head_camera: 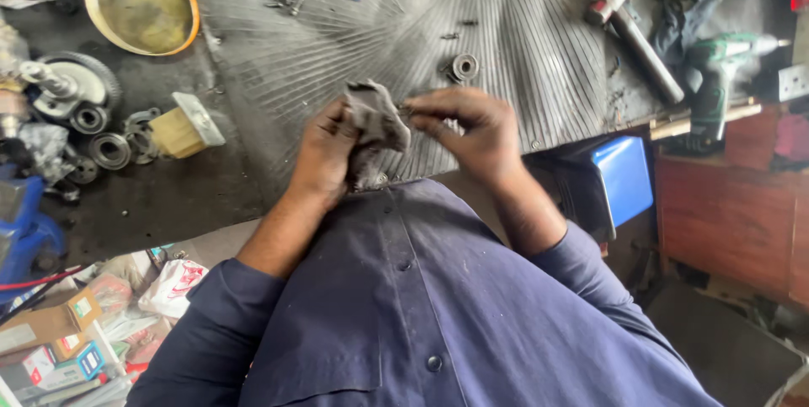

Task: The person stands at a workbench, wipes their hands with a rag, opens a yellow packet, and handles small metal parts such as bearings and bolts. They pick up the parts, wipe them and their hands with the cloth, and wipe the workbench surface.

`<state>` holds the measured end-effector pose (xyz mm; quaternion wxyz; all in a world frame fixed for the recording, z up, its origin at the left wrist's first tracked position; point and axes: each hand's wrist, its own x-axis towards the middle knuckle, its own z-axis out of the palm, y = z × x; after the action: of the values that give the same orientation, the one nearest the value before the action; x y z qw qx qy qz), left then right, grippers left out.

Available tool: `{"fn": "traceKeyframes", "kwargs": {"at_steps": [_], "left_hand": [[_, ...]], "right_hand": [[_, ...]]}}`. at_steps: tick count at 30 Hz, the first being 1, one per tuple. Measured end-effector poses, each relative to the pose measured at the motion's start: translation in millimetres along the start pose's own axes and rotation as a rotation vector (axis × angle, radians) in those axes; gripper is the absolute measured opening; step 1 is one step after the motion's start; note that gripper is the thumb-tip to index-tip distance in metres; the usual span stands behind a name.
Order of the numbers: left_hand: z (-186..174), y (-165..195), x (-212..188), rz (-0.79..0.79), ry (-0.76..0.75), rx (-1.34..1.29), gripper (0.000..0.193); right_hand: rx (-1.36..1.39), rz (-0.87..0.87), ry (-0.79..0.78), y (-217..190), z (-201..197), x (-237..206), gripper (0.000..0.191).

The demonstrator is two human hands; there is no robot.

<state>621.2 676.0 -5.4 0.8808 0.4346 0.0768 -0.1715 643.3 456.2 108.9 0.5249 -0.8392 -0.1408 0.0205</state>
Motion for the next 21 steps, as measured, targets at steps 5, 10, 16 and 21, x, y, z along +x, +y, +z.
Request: {"fn": "traceKeyframes", "kwargs": {"at_steps": [5, 10, 16, 21], "left_hand": [[12, 16, -9, 0.133, -0.036, 0.275, 0.026], [20, 39, -21, 0.140, -0.022, 0.266, 0.024], [28, 52, -29, 0.285, -0.062, 0.574, 0.015], [35, 48, -31, 0.110, -0.126, 0.433, 0.023]], "right_hand": [[-0.003, -0.118, 0.064, -16, 27, 4, 0.022], [-0.075, -0.169, 0.019, -14, 31, 5, 0.026], [-0.217, -0.394, 0.040, -12, 35, 2, 0.028], [-0.169, -0.454, 0.049, -8, 37, 0, 0.027]]}}
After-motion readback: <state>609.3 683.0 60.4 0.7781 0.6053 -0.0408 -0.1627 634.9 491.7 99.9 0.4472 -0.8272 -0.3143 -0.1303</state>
